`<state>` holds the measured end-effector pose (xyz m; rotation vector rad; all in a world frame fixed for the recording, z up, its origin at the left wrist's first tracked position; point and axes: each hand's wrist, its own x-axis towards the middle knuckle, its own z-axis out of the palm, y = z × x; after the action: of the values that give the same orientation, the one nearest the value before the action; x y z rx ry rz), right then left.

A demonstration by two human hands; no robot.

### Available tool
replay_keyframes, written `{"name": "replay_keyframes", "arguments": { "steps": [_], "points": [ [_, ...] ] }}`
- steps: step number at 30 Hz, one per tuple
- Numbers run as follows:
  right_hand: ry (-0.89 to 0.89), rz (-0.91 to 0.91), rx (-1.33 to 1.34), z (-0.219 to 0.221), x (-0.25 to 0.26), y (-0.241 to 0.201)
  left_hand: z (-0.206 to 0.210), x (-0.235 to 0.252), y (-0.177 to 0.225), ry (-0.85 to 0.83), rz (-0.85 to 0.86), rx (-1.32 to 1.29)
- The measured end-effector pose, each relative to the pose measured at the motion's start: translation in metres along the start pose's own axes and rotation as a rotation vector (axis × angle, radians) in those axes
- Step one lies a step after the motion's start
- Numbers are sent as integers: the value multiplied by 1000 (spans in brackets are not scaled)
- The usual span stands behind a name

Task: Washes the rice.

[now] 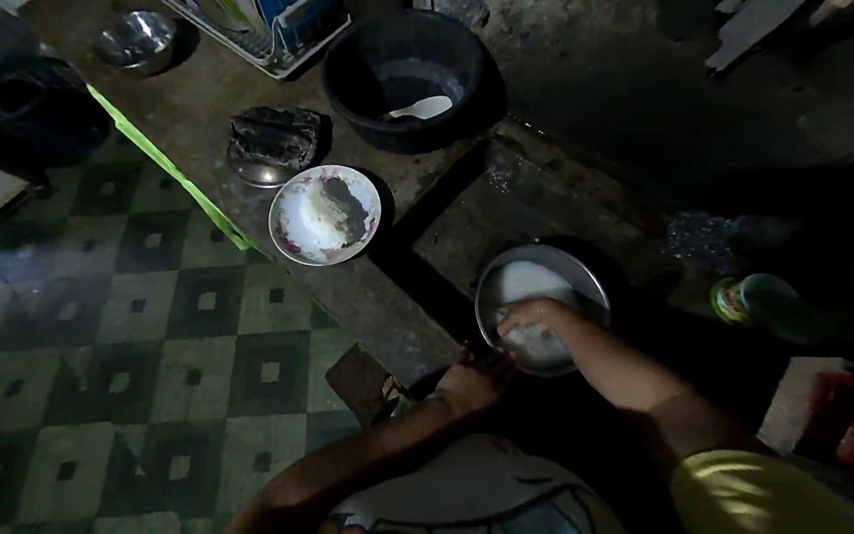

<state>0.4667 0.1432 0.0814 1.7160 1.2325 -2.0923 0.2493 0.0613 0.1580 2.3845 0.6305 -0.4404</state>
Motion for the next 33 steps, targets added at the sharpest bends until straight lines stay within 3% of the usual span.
{"name": "replay_keyframes", "arguments": {
  "steps": [4, 9, 15, 20, 22, 28, 33],
  "points": [
    [92, -14, 241, -5, -10, 25, -2, 0, 0, -21, 4, 16],
    [351, -29, 85, -24, -32, 6, 0, -1, -1, -17, 17, 19],
    [718, -14, -77, -27, -12, -9, -2, -1, 0, -31, 18, 15],
    [695, -152, -352, -25, -4, -18, -2, 0, 1, -51, 32, 46],
    [687, -105, -385, -30, -6, -14, -2, 0, 1, -56, 38, 39],
    [597, 206, -204, -31, -23, 14, 1, 1, 0, -24, 57, 28],
    [470, 97, 31, -10, -17, 36, 2, 1, 1, -15, 43, 54]
  ]
}}
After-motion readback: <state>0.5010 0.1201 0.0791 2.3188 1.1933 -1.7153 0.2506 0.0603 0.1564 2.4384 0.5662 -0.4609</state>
